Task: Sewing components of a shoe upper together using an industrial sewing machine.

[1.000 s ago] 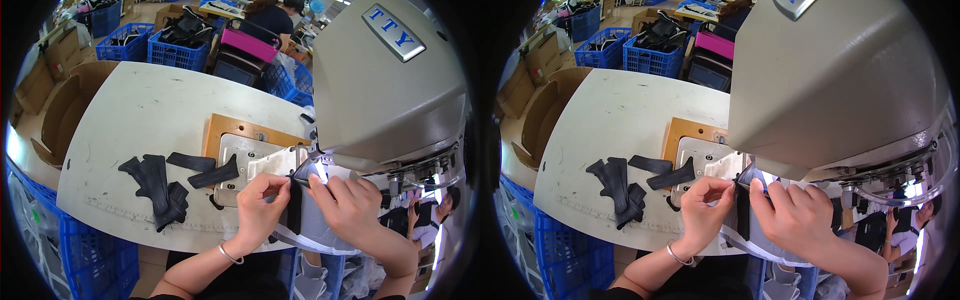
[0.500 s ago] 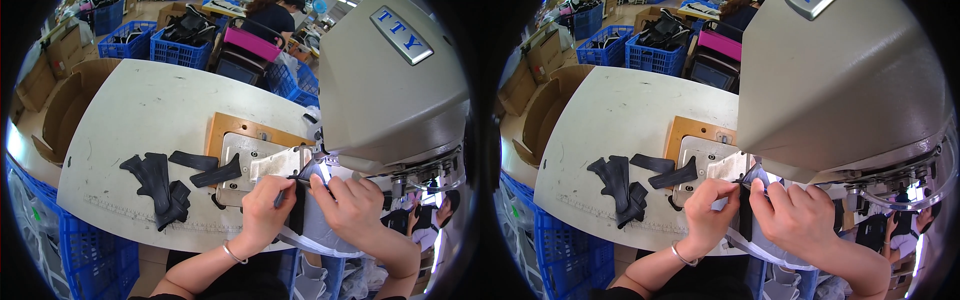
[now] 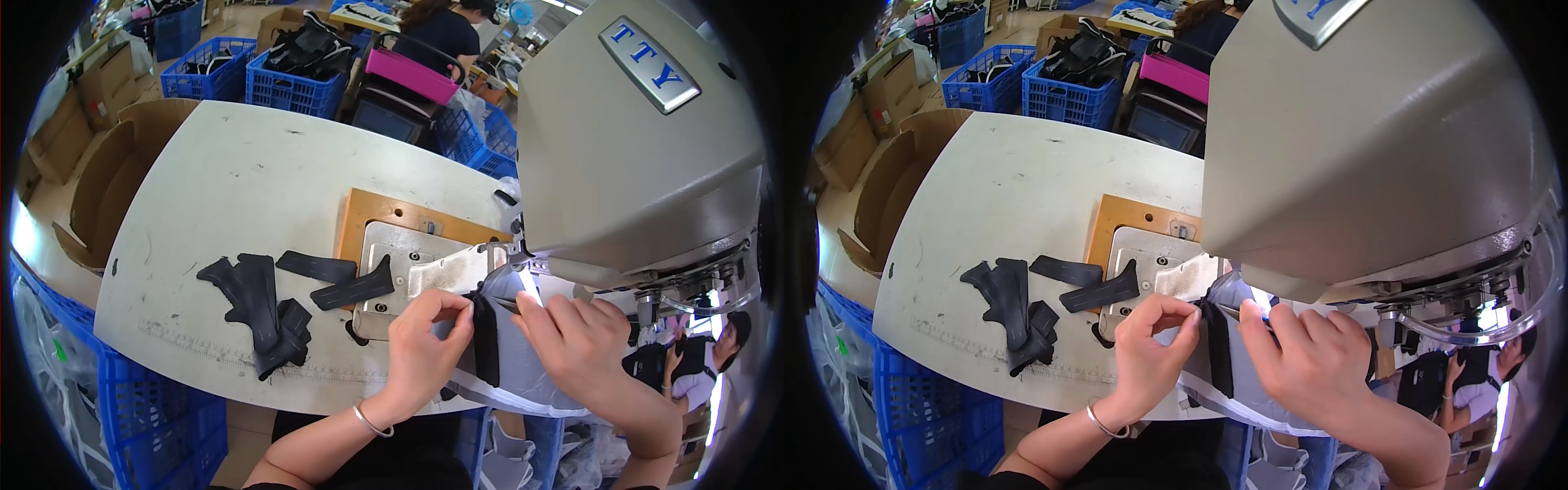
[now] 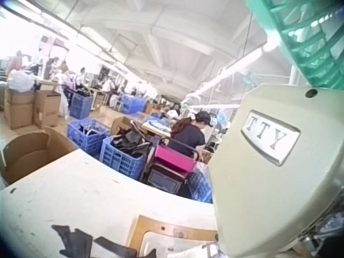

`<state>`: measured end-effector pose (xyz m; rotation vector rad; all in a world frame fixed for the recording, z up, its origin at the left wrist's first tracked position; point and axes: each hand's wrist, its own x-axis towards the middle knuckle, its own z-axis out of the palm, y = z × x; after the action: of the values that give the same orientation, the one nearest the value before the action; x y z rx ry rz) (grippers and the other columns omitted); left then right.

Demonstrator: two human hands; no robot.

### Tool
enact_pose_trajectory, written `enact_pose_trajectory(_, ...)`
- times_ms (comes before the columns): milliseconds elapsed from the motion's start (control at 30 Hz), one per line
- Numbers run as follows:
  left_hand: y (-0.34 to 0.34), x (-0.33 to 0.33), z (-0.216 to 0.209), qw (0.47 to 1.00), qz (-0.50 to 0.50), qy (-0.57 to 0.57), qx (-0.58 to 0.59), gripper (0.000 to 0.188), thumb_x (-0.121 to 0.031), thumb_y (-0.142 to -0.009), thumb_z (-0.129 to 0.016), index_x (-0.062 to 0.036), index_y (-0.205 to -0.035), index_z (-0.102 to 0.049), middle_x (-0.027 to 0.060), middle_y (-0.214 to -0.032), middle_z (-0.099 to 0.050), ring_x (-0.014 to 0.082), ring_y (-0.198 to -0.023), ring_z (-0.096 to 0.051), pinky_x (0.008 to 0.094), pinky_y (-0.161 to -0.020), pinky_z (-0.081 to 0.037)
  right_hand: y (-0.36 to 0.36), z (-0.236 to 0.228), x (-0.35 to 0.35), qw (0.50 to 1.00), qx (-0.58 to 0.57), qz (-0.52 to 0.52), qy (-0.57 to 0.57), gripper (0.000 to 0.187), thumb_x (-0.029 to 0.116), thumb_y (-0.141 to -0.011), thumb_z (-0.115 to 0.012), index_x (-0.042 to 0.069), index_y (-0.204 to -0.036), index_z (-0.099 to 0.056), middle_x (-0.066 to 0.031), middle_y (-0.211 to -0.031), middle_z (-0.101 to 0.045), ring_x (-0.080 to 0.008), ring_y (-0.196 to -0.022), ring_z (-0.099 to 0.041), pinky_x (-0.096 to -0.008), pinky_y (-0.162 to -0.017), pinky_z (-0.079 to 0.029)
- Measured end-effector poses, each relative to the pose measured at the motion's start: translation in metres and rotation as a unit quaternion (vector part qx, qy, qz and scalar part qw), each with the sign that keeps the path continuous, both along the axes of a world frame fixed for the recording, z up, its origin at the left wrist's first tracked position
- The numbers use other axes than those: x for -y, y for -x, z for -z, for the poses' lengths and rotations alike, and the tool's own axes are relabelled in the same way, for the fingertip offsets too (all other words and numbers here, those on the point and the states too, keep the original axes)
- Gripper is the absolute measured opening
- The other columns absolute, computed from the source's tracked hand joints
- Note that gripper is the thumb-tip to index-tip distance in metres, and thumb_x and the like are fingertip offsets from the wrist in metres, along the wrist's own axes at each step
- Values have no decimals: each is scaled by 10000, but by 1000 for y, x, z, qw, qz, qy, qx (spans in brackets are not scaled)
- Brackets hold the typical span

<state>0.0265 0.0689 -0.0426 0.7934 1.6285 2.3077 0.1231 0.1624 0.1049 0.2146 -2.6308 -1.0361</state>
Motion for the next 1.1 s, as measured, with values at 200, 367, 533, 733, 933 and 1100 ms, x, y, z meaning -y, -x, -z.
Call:
enact_pose_trajectory(200,9,-2,-28,996,20,84,-2,121,-38,-841,-739,7,-911,-650,86,-823,-672,128,-718,-677,249,-645,-532,-2,1,4,999,-24,36,-4,197,192,-754,-737,115,-935,-729,26,-655,-438,-102,-477,-419,-254,-456,-289)
enact_pose_trajectory(367,7,-2,-13,997,-35,33,-54,106,-15,-846,-726,-10,-946,-692,87,-822,-691,136,-681,-670,244,-626,-538,-2,2,6,998,-37,48,5,210,207,-764,-737,114,-951,-729,27,-651,-428,-100,-470,-413,-258,-454,-285)
enact_pose_trajectory(533,6,1,-9,996,-46,24,-72,144,11,-841,-716,-18,-981,-711,91,-849,-713,139,-683,-678,246,-631,-548,1,3,6,1000,-10,21,-8,197,140,-742,-715,126,-939,-724,34,-644,-428,-96,-498,-426,-257,-468,-300)
enact_pose_trajectory(733,4,-1,-6,996,-54,10,-71,136,36,-822,-718,0,-952,-702,91,-852,-717,156,-722,-712,246,-655,-557,10,4,8,1000,-2,4,1,191,131,-730,-687,133,-919,-717,38,-634,-408,-100,-514,-420,-258,-472,-295)
enact_pose_trajectory(933,3,0,-3,995,-54,30,-84,154,51,-802,-725,2,-943,-687,88,-847,-721,168,-760,-728,255,-675,-561,13,8,9,1000,2,5,-20,120,119,-746,-691,138,-863,-709,35,-620,-376,-105,-519,-402,-258,-485,-302)
enact_pose_trajectory(1100,1,1,-4,990,-75,34,-113,163,57,-788,-726,4,-934,-679,101,-845,-718,194,-766,-732,266,-676,-562,12,7,10,1000,1,1,-21,75,118,-762,-696,143,-831,-704,35,-617,-373,-105,-517,-398,-264,-482,-295)
